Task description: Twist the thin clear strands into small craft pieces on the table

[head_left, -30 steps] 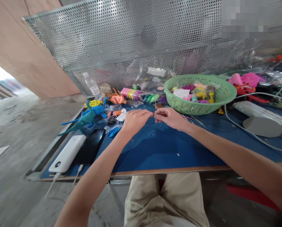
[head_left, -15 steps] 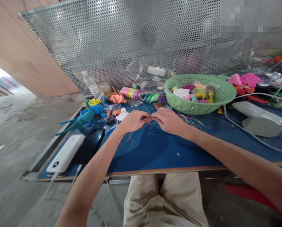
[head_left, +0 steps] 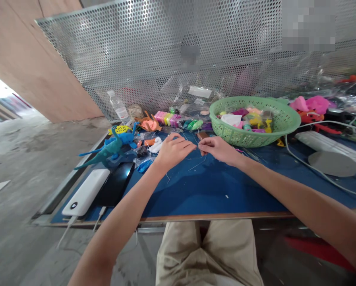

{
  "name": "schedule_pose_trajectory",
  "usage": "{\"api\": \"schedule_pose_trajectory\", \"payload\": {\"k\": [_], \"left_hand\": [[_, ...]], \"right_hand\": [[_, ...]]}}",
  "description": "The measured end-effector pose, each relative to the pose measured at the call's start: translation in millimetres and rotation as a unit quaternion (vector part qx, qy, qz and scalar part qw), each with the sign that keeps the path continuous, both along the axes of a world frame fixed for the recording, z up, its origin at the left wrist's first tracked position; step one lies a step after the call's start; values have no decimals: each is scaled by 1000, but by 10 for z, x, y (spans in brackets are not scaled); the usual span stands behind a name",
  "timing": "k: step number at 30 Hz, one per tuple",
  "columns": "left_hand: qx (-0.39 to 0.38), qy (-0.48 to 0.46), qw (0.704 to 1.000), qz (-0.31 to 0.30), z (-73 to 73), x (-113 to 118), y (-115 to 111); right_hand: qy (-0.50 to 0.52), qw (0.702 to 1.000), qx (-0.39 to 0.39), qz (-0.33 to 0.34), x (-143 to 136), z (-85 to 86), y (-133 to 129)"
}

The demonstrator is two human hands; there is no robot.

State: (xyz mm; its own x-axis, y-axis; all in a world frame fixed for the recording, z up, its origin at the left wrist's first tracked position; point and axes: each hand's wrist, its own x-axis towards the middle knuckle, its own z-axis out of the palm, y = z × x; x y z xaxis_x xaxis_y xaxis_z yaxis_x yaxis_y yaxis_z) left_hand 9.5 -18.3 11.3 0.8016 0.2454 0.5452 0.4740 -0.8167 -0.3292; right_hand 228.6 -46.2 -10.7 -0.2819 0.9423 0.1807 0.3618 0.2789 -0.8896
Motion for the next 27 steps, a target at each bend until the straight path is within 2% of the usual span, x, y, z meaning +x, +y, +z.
{"api": "schedule_pose_trajectory", "payload": {"k": [6,9,13,17,19,22,25,27], "left_hand": [[54,-22,998,8,-14,20,5],[39,-41,998,18,9,35,-22],[-51,-88,994,45,54,55,-80],[-181,-119,974,65,78,58,-104],[-216,-124,967,62,81,51,-99],[-255,-149,953,61,78,33,-81],[-300,-153,940,59,76,1,-54],[-306,-143,940,58,74,-24,-36]], "right_hand": [[38,999,31,10,-18,-12,-10],[51,997,54,7,-40,-9,-25],[-16,989,143,-15,-58,6,-76],[-108,953,282,-36,-66,8,-121],[-129,938,320,-42,-72,1,-121],[-105,954,276,-55,-81,-3,-102],[-26,987,155,-35,-82,0,-72],[31,997,65,-1,-73,-5,-51]]}}
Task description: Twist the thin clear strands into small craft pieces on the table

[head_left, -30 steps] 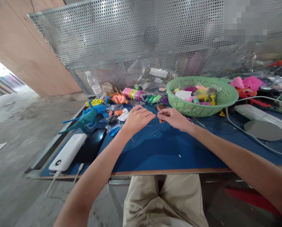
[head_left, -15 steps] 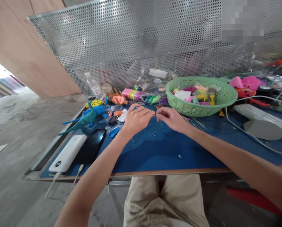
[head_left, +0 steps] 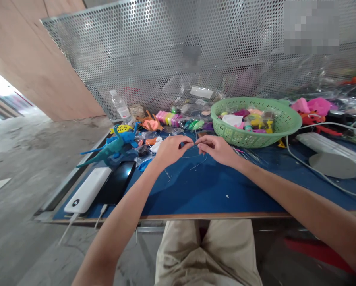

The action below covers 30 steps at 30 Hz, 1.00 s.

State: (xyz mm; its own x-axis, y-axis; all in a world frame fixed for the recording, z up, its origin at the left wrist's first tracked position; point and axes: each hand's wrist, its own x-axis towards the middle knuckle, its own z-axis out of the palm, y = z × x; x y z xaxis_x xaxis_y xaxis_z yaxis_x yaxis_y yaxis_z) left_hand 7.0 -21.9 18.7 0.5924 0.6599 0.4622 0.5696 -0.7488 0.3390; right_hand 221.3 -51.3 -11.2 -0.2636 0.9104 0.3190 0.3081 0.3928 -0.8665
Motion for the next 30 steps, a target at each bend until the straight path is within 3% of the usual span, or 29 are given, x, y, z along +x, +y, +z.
{"api": "schedule_pose_trajectory", "payload": {"k": [4,8,10,14,16,19,22,25,27,30], "left_hand": [[-2,31,999,-20,-26,-41,31],[-9,72,995,-64,-78,-40,64],[43,48,997,-44,-82,-31,65],[149,-131,978,65,-37,-53,15],[90,-178,976,90,-41,-79,-9],[-141,-143,978,51,-137,-65,-7],[-331,-196,923,-2,-271,58,-3],[-453,-355,816,-65,-341,230,-46],[-480,-428,762,-82,-354,317,-83],[-486,-471,732,-81,-375,370,-101]], "right_hand": [[70,989,-117,57,21,-37,37],[82,988,-114,64,20,-61,52],[100,988,-110,47,20,-65,65],[183,981,-54,-43,60,-76,127],[204,976,-8,-71,93,-80,164],[212,973,39,-86,129,-77,195],[217,971,48,-91,127,-71,191],[228,970,24,-76,77,-81,168],[241,969,5,-61,25,-101,152],[234,971,3,-57,-51,-138,127]]}}
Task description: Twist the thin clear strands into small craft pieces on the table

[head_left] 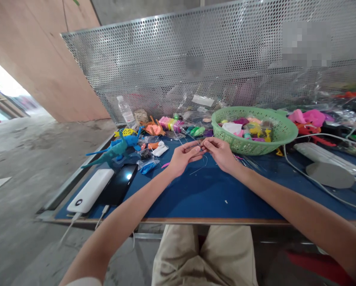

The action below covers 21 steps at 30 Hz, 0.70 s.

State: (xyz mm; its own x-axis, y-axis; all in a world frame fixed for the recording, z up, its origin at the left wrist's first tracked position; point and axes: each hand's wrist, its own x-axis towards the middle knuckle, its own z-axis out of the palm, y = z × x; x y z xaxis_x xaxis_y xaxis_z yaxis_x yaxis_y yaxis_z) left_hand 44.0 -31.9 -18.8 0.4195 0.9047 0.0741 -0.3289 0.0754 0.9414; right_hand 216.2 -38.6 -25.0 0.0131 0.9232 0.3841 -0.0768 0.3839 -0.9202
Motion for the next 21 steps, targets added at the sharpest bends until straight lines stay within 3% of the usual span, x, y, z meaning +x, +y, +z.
{"api": "schedule_pose_trajectory", "payload": {"k": [7,11,17,21], "left_hand": [[-22,-14,1000,13,-67,-36,82],[-27,18,999,7,-42,-55,92],[21,114,993,-8,35,-149,126],[80,143,986,13,57,-228,200]], "right_hand": [[-131,987,61,-72,-1,36,-80],[-264,942,182,-102,61,117,-135],[-403,865,293,-57,167,203,-126],[-400,867,295,-23,184,254,-150]]}}
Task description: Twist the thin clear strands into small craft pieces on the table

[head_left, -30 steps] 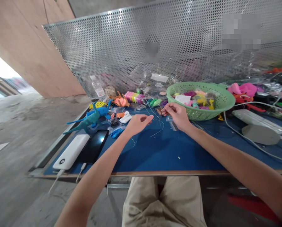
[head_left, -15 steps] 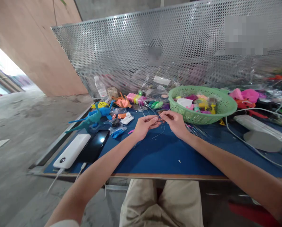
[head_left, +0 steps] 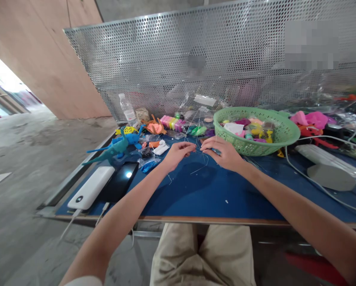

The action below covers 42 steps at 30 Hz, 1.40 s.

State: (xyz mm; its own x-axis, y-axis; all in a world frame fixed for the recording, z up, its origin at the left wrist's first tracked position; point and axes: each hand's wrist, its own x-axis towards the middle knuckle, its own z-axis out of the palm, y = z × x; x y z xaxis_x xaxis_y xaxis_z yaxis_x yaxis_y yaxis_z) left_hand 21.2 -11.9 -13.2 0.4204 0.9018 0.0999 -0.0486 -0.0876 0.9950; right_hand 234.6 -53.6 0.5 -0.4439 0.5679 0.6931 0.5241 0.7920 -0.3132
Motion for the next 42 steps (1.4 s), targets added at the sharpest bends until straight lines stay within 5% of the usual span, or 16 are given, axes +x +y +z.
{"api": "schedule_pose_trajectory", "payload": {"k": [5,8,15,22,27,31,36,42], "left_hand": [[15,-45,998,51,-13,-28,46],[58,22,997,53,4,-43,28],[206,232,950,-35,117,-134,-13],[262,314,911,-61,218,-161,-117],[298,314,889,-150,208,-144,-169],[282,331,885,-164,182,-161,-143],[174,265,919,-233,231,-296,-55],[57,214,932,-286,253,-407,4]], "right_hand": [[76,995,-57,0,-45,42,-86],[94,994,-51,-2,-46,55,-106],[47,997,-56,32,-14,65,-123],[84,982,-156,65,-47,111,-162],[90,981,-166,49,-83,118,-148],[40,991,-121,-45,-61,194,-158],[35,992,-53,-108,159,455,-168],[6,998,14,-62,430,576,-74]]}}
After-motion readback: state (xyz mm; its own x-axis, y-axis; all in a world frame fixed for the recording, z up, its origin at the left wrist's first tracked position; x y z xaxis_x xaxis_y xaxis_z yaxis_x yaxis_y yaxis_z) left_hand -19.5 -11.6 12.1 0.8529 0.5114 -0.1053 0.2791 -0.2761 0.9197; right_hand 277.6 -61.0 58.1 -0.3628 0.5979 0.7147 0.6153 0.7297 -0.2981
